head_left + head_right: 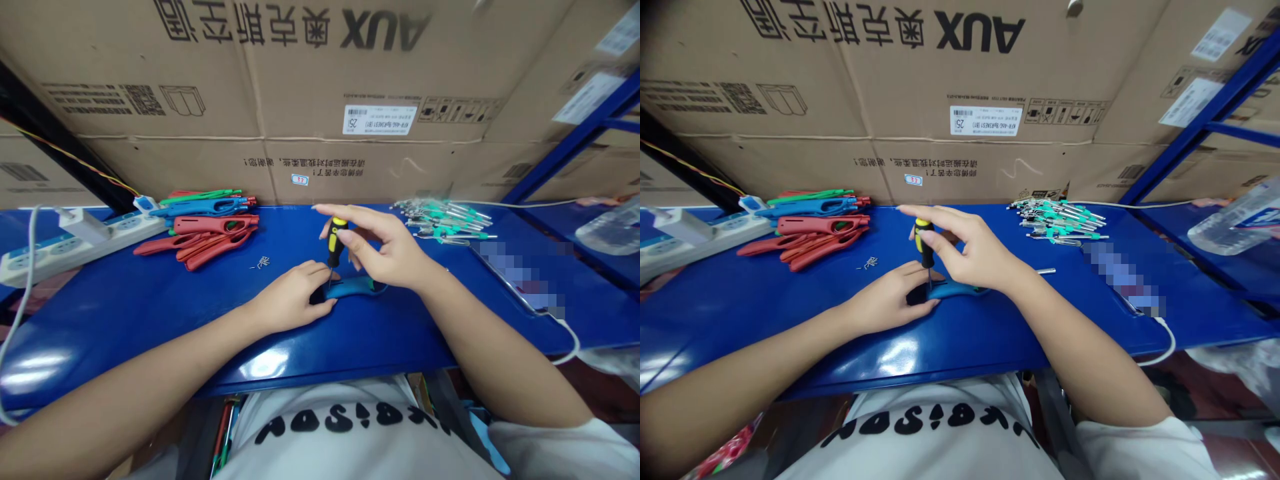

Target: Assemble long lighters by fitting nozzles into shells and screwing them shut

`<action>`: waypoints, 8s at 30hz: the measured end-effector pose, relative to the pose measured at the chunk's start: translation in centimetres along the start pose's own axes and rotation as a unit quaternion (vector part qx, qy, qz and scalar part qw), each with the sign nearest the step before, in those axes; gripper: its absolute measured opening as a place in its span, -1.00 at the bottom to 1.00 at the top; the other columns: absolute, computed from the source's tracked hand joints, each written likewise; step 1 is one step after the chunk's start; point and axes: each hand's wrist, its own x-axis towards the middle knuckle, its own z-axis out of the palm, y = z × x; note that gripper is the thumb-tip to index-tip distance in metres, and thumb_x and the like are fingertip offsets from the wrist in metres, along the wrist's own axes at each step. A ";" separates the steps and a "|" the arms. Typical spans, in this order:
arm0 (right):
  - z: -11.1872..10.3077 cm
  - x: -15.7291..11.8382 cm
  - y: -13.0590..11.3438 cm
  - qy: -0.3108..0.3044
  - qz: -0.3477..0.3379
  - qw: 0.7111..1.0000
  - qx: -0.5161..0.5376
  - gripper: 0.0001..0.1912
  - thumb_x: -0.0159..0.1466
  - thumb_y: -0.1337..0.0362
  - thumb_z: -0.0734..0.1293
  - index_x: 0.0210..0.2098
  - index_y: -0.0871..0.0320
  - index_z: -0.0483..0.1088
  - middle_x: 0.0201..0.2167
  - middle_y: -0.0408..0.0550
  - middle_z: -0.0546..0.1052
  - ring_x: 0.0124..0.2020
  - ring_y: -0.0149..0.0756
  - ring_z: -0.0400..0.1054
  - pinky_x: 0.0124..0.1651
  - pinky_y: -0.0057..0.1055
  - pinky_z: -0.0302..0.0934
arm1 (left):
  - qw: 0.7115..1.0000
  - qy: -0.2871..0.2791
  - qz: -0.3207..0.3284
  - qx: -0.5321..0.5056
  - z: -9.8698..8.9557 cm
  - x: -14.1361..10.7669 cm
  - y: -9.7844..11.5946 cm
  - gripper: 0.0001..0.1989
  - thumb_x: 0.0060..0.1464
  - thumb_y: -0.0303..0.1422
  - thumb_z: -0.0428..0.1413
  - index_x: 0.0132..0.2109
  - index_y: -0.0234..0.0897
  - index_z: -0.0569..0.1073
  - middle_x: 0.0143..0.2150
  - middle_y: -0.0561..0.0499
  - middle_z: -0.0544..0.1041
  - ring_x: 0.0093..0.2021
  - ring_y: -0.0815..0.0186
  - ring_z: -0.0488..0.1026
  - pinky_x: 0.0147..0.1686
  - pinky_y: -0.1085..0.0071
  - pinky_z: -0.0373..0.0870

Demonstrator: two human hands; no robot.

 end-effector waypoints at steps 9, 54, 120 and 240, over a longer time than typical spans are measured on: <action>-0.1 0.0 0.5 0.010 -0.004 1.000 -0.004 -0.59 0.51 0.17 0.06 0.24 0.03 0.34 -0.02 -0.02 0.55 -0.31 -0.36 0.43 -0.21 -0.34 0.37 | 1.000 0.001 0.007 0.008 0.1 0.0 -0.1 -0.68 0.20 -0.35 0.15 0.09 -0.31 0.46 -0.04 -0.11 0.54 0.04 0.14 0.45 0.10 0.22 0.41; 0.6 -0.1 -1.1 -0.015 -0.024 0.998 0.049 -0.67 0.47 0.24 0.13 0.14 0.04 0.39 0.01 0.00 0.51 -0.19 -0.31 0.44 -0.12 -0.29 0.40 | 0.998 0.026 -0.052 -0.008 0.7 -0.1 0.4 -0.67 0.16 -0.35 0.23 0.07 -0.29 0.54 0.00 -0.15 0.57 0.05 0.08 0.49 0.10 0.14 0.44; -18.4 -6.5 8.0 0.063 0.404 0.835 -0.368 -0.86 0.18 0.30 0.40 -0.46 0.11 0.36 -0.43 0.11 0.50 -0.38 -0.22 0.31 -0.24 -0.29 0.12 | 0.955 -0.047 -0.244 0.162 -7.7 10.6 -12.6 -0.60 0.02 -0.33 0.23 0.04 -0.32 0.57 -0.01 -0.18 0.62 -0.01 0.05 0.55 0.02 0.26 0.42; -2.0 -3.8 5.0 -0.305 0.075 0.942 -0.121 -0.90 0.27 0.29 0.35 -0.21 0.13 0.44 -0.38 -0.13 0.47 -0.42 -0.37 0.28 -0.36 -0.46 0.05 | 0.989 0.017 -0.126 0.072 -2.0 -0.8 -1.2 -0.55 0.12 -0.24 0.24 0.14 -0.09 0.37 0.12 -0.06 0.50 0.09 0.05 0.43 0.03 0.13 0.39</action>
